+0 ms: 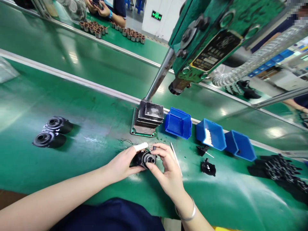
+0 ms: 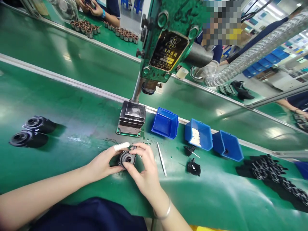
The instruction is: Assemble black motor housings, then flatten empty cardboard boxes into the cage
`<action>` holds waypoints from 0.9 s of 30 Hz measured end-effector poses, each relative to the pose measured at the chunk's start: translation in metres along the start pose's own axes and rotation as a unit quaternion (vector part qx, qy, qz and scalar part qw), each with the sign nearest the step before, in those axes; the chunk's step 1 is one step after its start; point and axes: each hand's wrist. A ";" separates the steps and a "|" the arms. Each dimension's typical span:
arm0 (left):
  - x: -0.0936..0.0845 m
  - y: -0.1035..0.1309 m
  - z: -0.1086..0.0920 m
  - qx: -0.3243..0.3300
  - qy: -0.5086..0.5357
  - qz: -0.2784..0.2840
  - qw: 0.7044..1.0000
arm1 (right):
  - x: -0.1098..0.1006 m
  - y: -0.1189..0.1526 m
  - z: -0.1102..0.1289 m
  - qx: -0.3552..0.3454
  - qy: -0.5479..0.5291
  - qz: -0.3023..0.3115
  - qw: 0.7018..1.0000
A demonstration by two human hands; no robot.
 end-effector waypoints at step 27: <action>-0.002 -0.006 -0.007 0.059 -0.039 -0.014 0.997 | 0.020 0.003 -0.020 0.007 -0.001 -0.002 1.000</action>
Point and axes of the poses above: each hand's wrist, its own y-axis away from the middle knuckle, its own x-axis out of the palm, z = x × y, and after that the axes turned 12 degrees about z, right-handed
